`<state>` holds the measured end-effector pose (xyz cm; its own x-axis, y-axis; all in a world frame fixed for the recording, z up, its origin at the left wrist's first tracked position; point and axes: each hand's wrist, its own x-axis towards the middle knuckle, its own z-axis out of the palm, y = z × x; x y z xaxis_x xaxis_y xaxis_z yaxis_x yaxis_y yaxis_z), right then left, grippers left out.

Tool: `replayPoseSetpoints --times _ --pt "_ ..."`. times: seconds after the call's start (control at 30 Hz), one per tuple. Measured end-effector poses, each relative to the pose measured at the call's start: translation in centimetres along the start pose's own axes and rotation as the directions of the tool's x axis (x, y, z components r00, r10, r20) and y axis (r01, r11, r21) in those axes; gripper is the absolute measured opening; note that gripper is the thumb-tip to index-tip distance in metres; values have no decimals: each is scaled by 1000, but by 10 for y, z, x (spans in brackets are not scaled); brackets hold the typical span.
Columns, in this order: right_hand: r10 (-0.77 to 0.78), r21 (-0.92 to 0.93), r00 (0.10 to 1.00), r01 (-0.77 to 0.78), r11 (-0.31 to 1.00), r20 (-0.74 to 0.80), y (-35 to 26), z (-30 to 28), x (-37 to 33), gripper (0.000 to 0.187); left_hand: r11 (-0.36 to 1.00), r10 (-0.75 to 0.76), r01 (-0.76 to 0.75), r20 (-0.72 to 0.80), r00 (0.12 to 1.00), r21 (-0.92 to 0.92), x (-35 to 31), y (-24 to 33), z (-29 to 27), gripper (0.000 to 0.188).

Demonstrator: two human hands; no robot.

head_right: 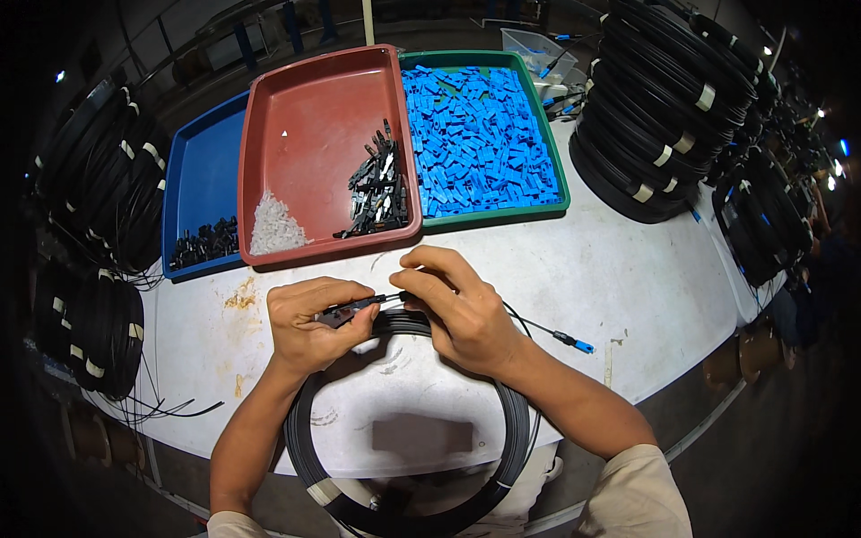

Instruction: The person attaches connector components from trays onto the ends of a coiled cable by hand, places the completed cable onto a stack, and then takes another coiled cable to assemble connector components onto its end.

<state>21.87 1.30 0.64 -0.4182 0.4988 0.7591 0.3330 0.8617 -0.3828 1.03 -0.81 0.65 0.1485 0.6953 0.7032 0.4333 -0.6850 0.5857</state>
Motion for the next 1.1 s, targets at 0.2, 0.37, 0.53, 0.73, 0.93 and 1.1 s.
replayPoseSetpoints --times 0.2,0.37,0.53,0.73,0.93,1.1 --pt "-16 29 999 17 999 -39 3 2 -2 29 1000 17 -17 17 1000 -10 -2 -1 0 12" --pt "-89 2 996 89 996 -17 9 5 -2 22 999 13 -11 41 999 -41 -1 -1 1 13" --pt "-113 -34 994 113 993 -3 8 4 0 20 997 20 -13 98 995 -71 0 -1 -1 15" --pt "-126 -49 992 127 991 23 8 4 -1 20 989 18 -1 111 994 -149 -4 -6 0 17" --pt "-162 -37 987 161 986 -15 11 3 -3 25 988 -37 60 156 987 -142 -2 -2 -3 18" --pt "-182 -22 983 182 983 -22 11 3 -3 26 988 5 16 140 990 -153 -4 -4 0 17"
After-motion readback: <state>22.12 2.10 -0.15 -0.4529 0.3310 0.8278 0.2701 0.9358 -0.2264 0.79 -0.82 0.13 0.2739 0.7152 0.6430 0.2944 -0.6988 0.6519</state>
